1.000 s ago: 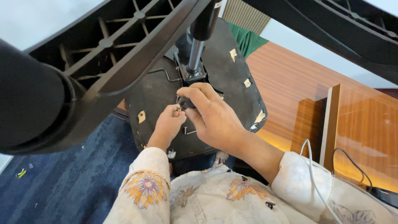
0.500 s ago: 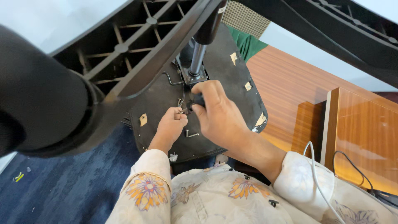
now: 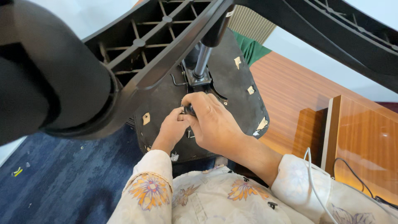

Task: The person uses a screwdriver to tighten screws on the underside of an office chair base, securing the central column to the base plate. The person works methodically on multiple fasteners around the base.

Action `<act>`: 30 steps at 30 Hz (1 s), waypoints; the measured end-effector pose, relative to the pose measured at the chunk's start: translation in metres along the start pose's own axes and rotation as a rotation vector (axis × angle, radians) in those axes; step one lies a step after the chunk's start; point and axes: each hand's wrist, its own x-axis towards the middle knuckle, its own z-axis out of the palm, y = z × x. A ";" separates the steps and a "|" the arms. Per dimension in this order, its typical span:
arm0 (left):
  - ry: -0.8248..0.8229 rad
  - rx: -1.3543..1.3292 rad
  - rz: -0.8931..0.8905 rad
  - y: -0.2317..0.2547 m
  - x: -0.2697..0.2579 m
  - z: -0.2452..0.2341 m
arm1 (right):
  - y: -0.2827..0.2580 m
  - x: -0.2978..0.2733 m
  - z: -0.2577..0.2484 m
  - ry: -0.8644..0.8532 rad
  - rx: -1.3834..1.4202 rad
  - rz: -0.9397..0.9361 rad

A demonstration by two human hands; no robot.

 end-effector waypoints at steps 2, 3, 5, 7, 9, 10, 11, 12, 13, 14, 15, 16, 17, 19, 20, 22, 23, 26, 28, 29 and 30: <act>0.016 0.021 0.019 0.004 -0.003 -0.001 | 0.000 0.001 0.000 0.067 0.008 0.015; 0.025 0.032 0.026 0.005 -0.006 -0.001 | 0.001 0.002 0.000 0.099 0.013 0.023; 0.023 0.020 0.009 0.007 -0.010 -0.004 | 0.003 0.003 -0.002 0.108 0.058 0.077; 0.025 0.023 0.004 0.010 -0.012 -0.005 | 0.004 0.005 -0.003 0.130 0.051 0.066; 0.031 0.038 0.008 0.013 -0.013 -0.005 | 0.005 0.005 -0.004 0.164 -0.009 -0.009; 0.024 0.059 -0.005 0.014 -0.014 -0.005 | 0.004 0.004 -0.004 0.164 0.001 -0.054; 0.020 0.079 -0.019 0.015 -0.014 -0.005 | 0.004 0.004 -0.003 0.163 0.011 -0.100; 0.015 0.098 -0.032 0.015 -0.015 -0.005 | 0.003 0.003 -0.003 0.163 0.022 -0.146; 0.001 0.099 0.043 0.017 -0.014 -0.006 | 0.002 0.004 -0.001 0.158 0.021 -0.134; -0.014 0.100 0.118 0.019 -0.013 -0.006 | 0.001 0.004 0.002 0.154 0.020 -0.121; -0.027 0.101 0.190 0.019 -0.013 -0.007 | -0.001 0.004 0.003 0.147 0.021 -0.109; -0.017 0.104 0.150 0.019 -0.015 -0.007 | -0.001 0.004 0.003 0.149 0.035 -0.104; -0.008 0.105 0.109 0.018 -0.017 -0.005 | -0.001 0.004 0.003 0.148 0.047 -0.098; 0.014 0.095 0.044 0.016 -0.020 -0.002 | 0.000 0.004 0.003 0.163 0.041 -0.129; 0.026 0.084 0.019 0.015 -0.021 -0.001 | 0.001 0.005 0.002 0.178 0.022 -0.165; 0.045 0.064 0.007 0.012 -0.025 0.000 | 0.001 0.005 0.002 0.202 0.004 -0.201; 0.052 0.055 0.020 0.011 -0.027 0.000 | 0.000 0.005 0.003 0.211 0.006 -0.200; 0.048 0.086 0.029 0.008 -0.028 -0.001 | -0.002 0.005 0.006 0.226 0.022 -0.167; 0.039 0.120 0.010 0.007 -0.027 -0.002 | -0.003 0.005 0.007 0.209 0.058 -0.087; 0.037 0.136 -0.005 0.008 -0.026 -0.002 | -0.003 0.006 0.008 0.192 0.087 -0.025; 0.035 0.153 -0.021 0.008 -0.026 -0.003 | -0.003 0.007 0.009 0.174 0.116 0.037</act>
